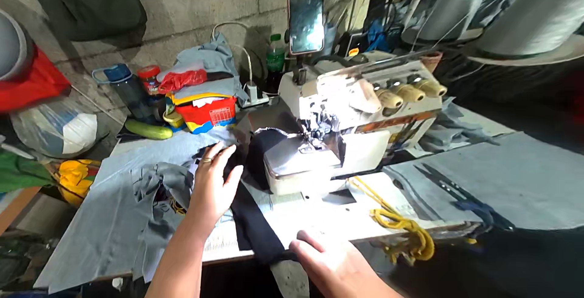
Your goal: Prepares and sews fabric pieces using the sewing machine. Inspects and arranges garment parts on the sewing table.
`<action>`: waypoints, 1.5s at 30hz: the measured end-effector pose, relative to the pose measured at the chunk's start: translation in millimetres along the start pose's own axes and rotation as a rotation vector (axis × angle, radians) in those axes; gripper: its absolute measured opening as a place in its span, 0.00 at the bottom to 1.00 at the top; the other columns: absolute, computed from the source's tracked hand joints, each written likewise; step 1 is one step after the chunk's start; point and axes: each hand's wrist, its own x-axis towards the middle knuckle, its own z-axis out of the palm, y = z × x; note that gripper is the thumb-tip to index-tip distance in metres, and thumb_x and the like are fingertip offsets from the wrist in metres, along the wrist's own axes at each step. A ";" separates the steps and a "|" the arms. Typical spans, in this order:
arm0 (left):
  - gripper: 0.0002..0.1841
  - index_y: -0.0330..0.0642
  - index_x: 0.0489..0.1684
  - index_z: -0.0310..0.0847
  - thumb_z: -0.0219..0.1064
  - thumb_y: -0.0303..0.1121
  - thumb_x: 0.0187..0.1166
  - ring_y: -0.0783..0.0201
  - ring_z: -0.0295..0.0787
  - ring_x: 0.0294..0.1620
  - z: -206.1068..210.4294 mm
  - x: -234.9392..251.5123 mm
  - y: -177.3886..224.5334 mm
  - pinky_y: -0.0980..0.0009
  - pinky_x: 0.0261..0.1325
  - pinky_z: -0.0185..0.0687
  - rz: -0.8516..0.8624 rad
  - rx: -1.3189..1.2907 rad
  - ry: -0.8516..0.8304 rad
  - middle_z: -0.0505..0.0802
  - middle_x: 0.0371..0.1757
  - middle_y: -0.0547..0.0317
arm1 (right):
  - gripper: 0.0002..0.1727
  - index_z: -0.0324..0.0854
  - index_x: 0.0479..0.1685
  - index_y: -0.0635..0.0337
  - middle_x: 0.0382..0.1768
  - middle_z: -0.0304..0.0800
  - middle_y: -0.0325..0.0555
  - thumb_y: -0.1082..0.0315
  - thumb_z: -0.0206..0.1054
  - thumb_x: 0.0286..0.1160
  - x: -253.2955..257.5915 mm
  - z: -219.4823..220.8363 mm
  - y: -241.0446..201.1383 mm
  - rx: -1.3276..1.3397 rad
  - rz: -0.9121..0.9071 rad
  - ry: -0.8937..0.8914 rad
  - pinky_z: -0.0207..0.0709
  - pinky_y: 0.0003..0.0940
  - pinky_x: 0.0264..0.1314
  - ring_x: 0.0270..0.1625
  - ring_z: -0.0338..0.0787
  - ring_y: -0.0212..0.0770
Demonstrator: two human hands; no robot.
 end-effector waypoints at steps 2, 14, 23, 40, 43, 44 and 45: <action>0.20 0.32 0.67 0.84 0.67 0.33 0.79 0.46 0.77 0.79 -12.9 -16.7 -5.0 0.47 0.79 0.72 -0.002 -0.077 0.091 0.85 0.74 0.40 | 0.07 0.88 0.41 0.58 0.42 0.93 0.55 0.74 0.63 0.78 10.7 -9.1 -14.9 0.072 -0.016 -0.135 0.86 0.47 0.44 0.46 0.93 0.57; 0.19 0.39 0.63 0.85 0.61 0.39 0.81 0.68 0.82 0.73 -58.4 -71.8 -5.1 0.67 0.71 0.82 -0.055 -0.213 0.161 0.89 0.68 0.56 | 0.06 0.89 0.30 0.51 0.41 0.95 0.39 0.68 0.67 0.69 21.6 26.8 1.9 0.219 -0.065 -0.039 0.85 0.36 0.51 0.48 0.92 0.43; 0.13 0.37 0.52 0.88 0.60 0.33 0.83 0.76 0.90 0.44 -36.8 -91.2 16.0 0.79 0.47 0.86 -0.015 -0.355 -0.020 0.94 0.46 0.60 | 0.05 0.90 0.29 0.61 0.40 0.92 0.50 0.69 0.72 0.65 32.3 11.2 16.6 0.689 0.153 -0.293 0.75 0.41 0.57 0.53 0.86 0.46; 0.12 0.34 0.54 0.72 0.65 0.19 0.75 0.76 0.84 0.20 9.2 -104.8 42.8 0.79 0.25 0.82 -0.548 -0.758 -0.304 0.87 0.29 0.66 | 0.07 0.88 0.29 0.65 0.38 0.89 0.45 0.68 0.72 0.63 35.2 8.8 16.6 0.876 0.271 -0.305 0.72 0.27 0.54 0.50 0.83 0.31; 0.11 0.34 0.53 0.73 0.64 0.19 0.76 0.78 0.84 0.22 9.9 -105.8 42.3 0.80 0.27 0.83 -0.456 -0.798 -0.241 0.88 0.30 0.67 | 0.18 0.88 0.48 0.64 0.48 0.90 0.48 0.60 0.75 0.65 35.4 5.3 15.9 0.845 0.278 -0.324 0.76 0.30 0.58 0.53 0.85 0.34; 0.12 0.33 0.54 0.74 0.64 0.18 0.75 0.78 0.84 0.23 11.0 -106.0 42.4 0.80 0.27 0.83 -0.435 -0.806 -0.218 0.88 0.31 0.67 | 0.21 0.88 0.51 0.64 0.48 0.91 0.48 0.56 0.76 0.65 34.5 6.9 16.0 0.851 0.272 -0.307 0.77 0.28 0.58 0.54 0.85 0.32; 0.12 0.32 0.54 0.74 0.64 0.18 0.75 0.78 0.85 0.23 12.7 -106.0 42.5 0.80 0.28 0.84 -0.411 -0.805 -0.196 0.89 0.32 0.66 | 0.23 0.88 0.50 0.64 0.48 0.91 0.47 0.54 0.77 0.65 34.1 8.9 16.0 0.863 0.269 -0.284 0.76 0.26 0.58 0.53 0.85 0.30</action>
